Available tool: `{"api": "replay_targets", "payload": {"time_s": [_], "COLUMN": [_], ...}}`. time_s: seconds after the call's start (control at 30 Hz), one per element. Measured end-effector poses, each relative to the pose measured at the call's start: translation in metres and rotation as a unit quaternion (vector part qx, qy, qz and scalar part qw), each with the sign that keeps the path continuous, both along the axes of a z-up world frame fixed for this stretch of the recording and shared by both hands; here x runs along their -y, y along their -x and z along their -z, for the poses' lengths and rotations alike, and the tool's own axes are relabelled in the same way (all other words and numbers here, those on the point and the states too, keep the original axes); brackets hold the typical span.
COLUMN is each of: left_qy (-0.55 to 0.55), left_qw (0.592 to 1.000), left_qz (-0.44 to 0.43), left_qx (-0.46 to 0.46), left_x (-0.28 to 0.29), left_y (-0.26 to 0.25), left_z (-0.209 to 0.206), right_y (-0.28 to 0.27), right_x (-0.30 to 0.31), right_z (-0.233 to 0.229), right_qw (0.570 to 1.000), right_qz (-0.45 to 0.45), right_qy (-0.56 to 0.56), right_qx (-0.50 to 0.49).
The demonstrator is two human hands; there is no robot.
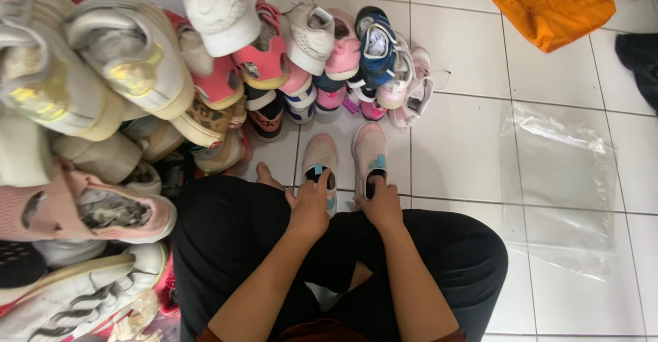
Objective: The person cleans and organizes shoes on the floor by hand, stuffing several pairs with crumpled paper and arranging them into a pile.
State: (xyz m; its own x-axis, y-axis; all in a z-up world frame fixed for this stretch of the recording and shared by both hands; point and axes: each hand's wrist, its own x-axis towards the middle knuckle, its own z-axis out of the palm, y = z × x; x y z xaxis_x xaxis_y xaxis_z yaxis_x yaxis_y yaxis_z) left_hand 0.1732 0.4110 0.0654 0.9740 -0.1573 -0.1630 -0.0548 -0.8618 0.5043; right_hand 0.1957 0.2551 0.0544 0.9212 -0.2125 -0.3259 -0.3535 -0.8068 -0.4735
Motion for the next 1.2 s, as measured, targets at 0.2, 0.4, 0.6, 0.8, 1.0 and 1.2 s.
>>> {"api": "replay_targets", "payload": {"time_s": [0.2,0.4,0.6,0.8,1.0,1.2], "left_qy": [0.002,-0.004,0.133,0.311,0.454,0.535], "left_qw": [0.983,0.944,0.929,0.922,0.884,0.734], "left_qz": [0.113,0.203,0.204,0.064,-0.112,-0.217], "left_qx": [0.145,0.259,0.28,0.223,-0.026,-0.357], "left_x": [-0.008,-0.023,-0.026,-0.032,-0.028,-0.019], "left_y": [-0.019,-0.015,-0.016,-0.029,-0.043,-0.044], "left_z": [-0.035,-0.06,-0.06,-0.046,-0.029,-0.025], "right_y": [-0.026,-0.021,-0.026,-0.027,-0.033,-0.025], "right_x": [-0.001,-0.026,-0.028,-0.029,-0.028,-0.031], "right_z": [-0.04,-0.043,-0.046,-0.059,-0.041,-0.048], "right_qw": [0.952,0.801,0.727,0.852,0.886,0.874], "right_qz": [0.033,0.036,0.035,0.057,0.079,0.068], "right_qy": [-0.299,-0.586,-0.685,-0.519,-0.457,-0.48], "right_qx": [0.063,-0.114,-0.008,-0.021,-0.015,0.031]}}
